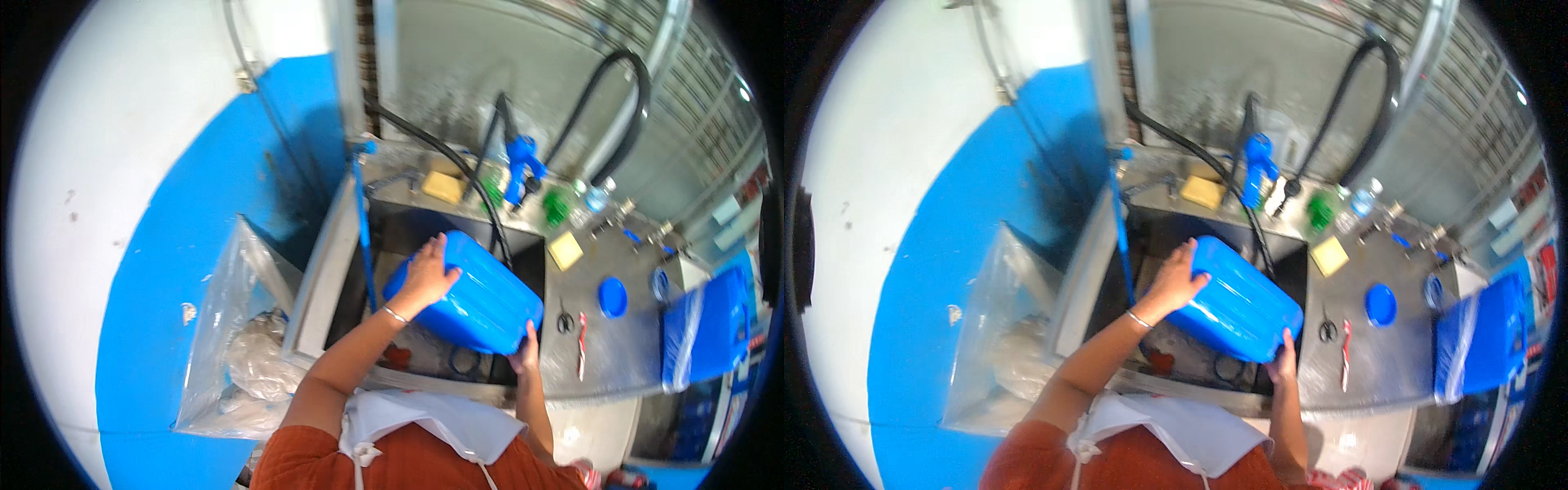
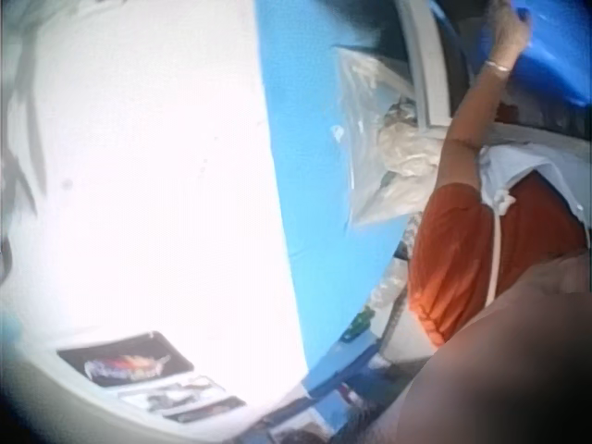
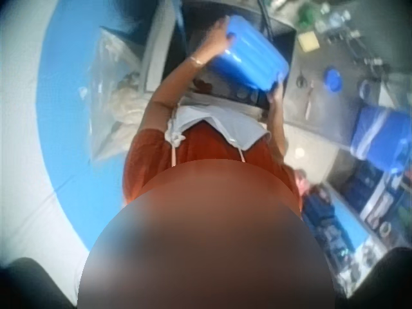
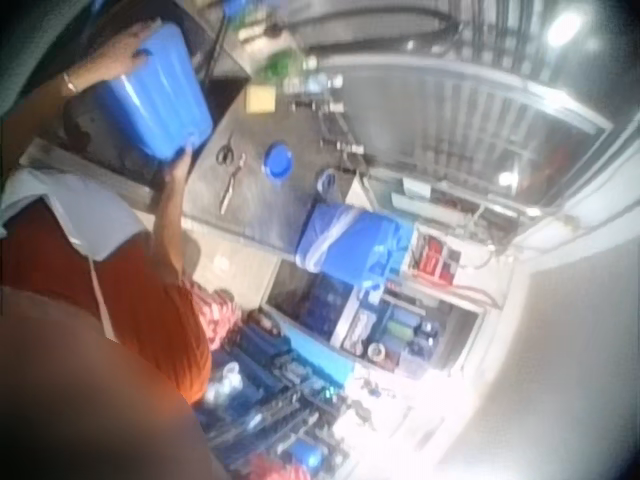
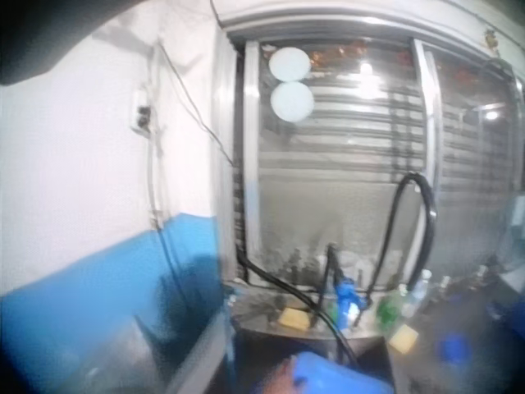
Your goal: The person retrieves a blue plastic container, removes a plastic wrap, and washes it with a sponge and water at a sink. They then use a heat gun on the container's cap, wash the cap with a toothbrush, and rinse the container again.
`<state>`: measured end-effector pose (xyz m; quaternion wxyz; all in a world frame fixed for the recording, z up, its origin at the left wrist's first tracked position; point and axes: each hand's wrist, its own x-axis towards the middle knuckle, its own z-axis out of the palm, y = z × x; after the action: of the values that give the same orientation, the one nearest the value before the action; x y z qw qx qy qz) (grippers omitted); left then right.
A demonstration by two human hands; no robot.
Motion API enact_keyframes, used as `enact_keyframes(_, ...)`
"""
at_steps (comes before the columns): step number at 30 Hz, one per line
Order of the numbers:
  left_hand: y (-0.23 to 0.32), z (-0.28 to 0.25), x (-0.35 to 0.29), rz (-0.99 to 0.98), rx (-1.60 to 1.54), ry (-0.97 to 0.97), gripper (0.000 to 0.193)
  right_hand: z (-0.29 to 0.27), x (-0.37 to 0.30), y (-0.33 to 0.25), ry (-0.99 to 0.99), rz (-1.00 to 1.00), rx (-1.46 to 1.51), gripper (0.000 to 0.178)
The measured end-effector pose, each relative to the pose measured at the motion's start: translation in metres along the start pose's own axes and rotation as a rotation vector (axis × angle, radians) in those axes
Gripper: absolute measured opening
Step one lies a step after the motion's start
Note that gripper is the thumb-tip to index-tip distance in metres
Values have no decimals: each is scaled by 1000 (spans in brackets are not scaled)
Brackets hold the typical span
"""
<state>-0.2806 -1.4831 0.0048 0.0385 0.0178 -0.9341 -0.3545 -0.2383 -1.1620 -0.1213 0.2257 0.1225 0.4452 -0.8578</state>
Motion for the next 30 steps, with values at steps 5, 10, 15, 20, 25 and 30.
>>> enact_keyframes(5,8,-133,48,285,354,627,70,6,8,4,4,-22,-50,97)
enact_keyframes(10,26,-347,118,184,913,1171,70,13,16,8,70,-41,-87,96)
enact_keyframes(15,17,-476,128,-52,1356,1136,70,24,17,8,30,-40,-78,95)
enact_keyframes(20,11,-499,127,-169,1512,1128,67,32,13,5,89,-30,-66,94)
enact_keyframes(25,53,-434,132,196,998,1227,64,19,7,1,48,-55,-9,95)
enact_keyframes(30,30,-261,99,629,495,480,54,9,7,4,95,-8,-49,97)
